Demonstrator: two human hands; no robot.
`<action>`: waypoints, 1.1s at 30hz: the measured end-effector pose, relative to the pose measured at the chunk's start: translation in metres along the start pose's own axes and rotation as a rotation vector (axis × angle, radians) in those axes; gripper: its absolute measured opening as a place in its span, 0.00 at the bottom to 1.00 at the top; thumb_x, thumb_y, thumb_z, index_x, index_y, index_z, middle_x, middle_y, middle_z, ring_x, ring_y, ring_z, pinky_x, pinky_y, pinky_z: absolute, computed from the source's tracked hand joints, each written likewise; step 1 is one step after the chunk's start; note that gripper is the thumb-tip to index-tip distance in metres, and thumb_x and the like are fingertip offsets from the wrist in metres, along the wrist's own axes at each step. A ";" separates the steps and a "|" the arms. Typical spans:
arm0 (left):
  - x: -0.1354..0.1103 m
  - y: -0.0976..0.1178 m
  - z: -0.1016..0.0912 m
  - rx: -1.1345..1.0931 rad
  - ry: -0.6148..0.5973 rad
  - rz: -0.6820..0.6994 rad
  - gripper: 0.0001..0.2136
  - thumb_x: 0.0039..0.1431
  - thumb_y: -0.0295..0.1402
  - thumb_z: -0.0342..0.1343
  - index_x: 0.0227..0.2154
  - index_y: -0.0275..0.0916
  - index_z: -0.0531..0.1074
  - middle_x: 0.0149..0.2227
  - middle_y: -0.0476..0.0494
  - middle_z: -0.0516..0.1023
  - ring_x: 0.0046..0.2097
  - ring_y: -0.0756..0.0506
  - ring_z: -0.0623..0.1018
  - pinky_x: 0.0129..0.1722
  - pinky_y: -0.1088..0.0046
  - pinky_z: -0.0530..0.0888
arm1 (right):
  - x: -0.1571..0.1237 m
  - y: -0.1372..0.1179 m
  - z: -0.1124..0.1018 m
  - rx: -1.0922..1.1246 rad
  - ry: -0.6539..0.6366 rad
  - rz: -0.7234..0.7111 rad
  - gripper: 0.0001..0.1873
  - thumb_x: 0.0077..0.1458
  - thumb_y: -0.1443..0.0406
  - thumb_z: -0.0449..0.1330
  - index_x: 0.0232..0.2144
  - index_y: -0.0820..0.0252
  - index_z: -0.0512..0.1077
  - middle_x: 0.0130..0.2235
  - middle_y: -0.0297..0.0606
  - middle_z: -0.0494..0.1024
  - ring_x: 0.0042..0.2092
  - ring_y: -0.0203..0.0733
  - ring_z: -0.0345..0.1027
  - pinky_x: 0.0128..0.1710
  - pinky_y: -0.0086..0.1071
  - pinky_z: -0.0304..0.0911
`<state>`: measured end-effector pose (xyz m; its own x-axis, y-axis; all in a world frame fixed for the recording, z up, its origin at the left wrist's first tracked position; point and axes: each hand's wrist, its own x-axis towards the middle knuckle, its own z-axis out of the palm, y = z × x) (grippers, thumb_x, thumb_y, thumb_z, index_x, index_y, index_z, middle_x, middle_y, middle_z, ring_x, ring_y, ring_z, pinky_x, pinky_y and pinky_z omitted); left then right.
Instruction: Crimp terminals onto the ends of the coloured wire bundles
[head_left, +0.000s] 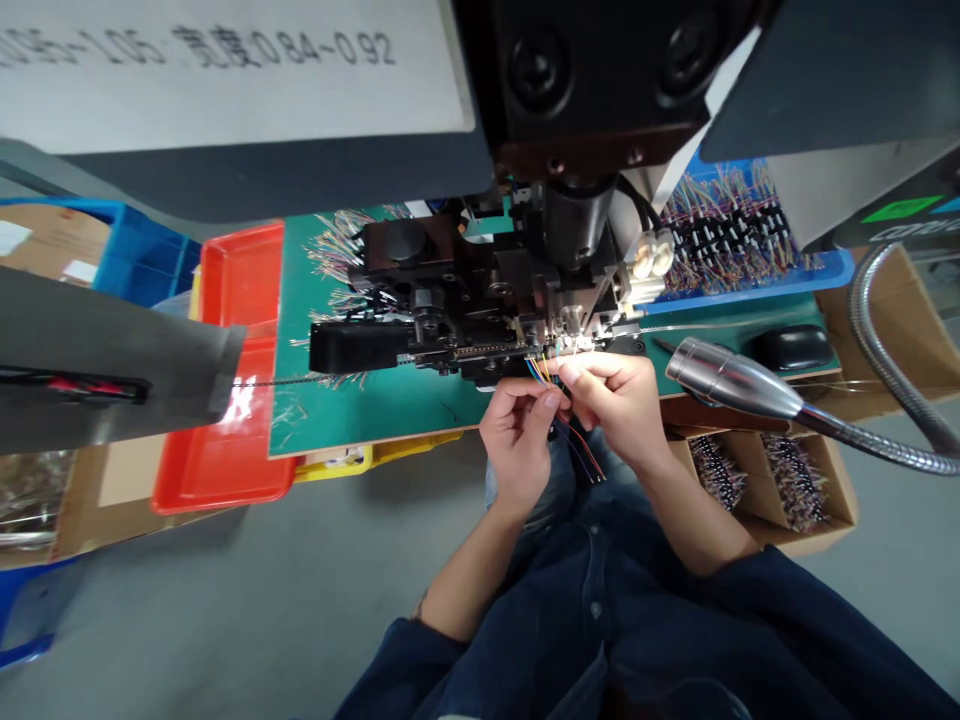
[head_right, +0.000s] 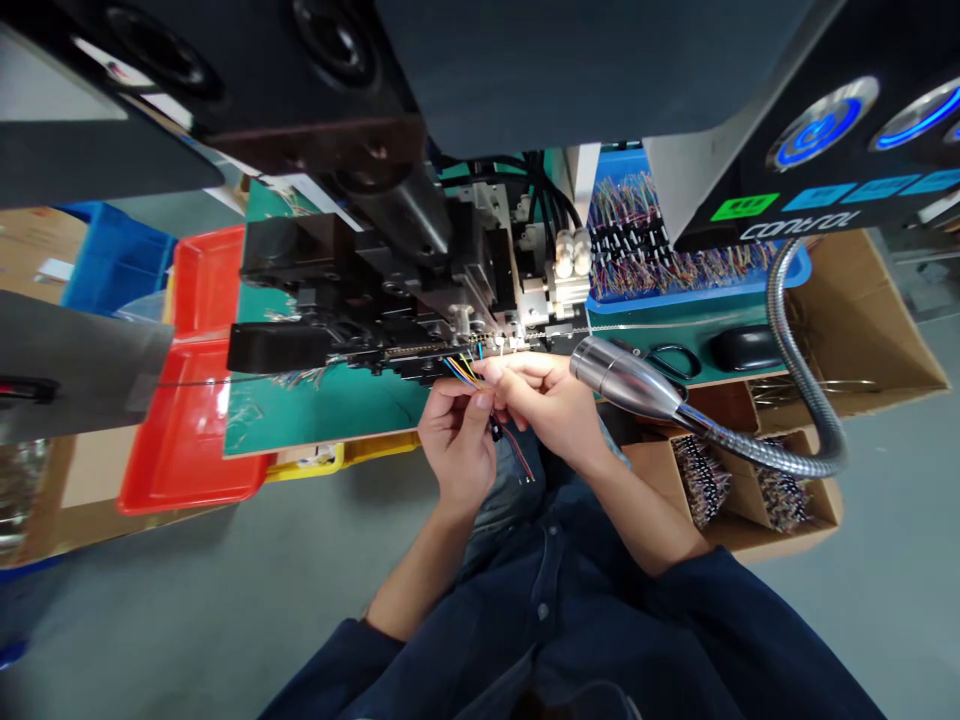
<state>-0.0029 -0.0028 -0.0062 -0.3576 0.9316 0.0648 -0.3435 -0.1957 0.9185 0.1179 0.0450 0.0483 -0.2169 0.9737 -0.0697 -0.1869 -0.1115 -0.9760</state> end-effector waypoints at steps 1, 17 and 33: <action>-0.001 0.000 0.000 -0.004 -0.008 -0.005 0.09 0.72 0.39 0.72 0.40 0.42 0.80 0.33 0.51 0.84 0.31 0.50 0.83 0.35 0.73 0.82 | 0.000 -0.001 0.000 -0.009 -0.006 -0.003 0.16 0.68 0.52 0.73 0.34 0.57 0.88 0.19 0.27 0.72 0.20 0.32 0.59 0.21 0.28 0.59; 0.000 -0.003 0.003 -0.003 0.057 0.006 0.11 0.72 0.41 0.72 0.39 0.42 0.79 0.38 0.47 0.88 0.33 0.50 0.84 0.35 0.74 0.82 | 0.000 0.007 0.003 0.126 0.029 0.119 0.21 0.69 0.47 0.73 0.33 0.55 0.89 0.15 0.24 0.64 0.21 0.33 0.58 0.28 0.32 0.67; -0.002 -0.002 -0.001 -0.004 -0.001 -0.029 0.10 0.72 0.40 0.73 0.39 0.42 0.79 0.31 0.52 0.83 0.29 0.51 0.81 0.33 0.75 0.80 | -0.002 -0.008 0.001 -0.043 -0.013 0.016 0.17 0.68 0.53 0.74 0.30 0.56 0.86 0.20 0.30 0.74 0.20 0.32 0.61 0.20 0.28 0.57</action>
<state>-0.0024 -0.0045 -0.0081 -0.3467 0.9372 0.0389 -0.3569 -0.1702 0.9185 0.1183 0.0440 0.0561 -0.2323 0.9691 -0.0832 -0.1416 -0.1183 -0.9828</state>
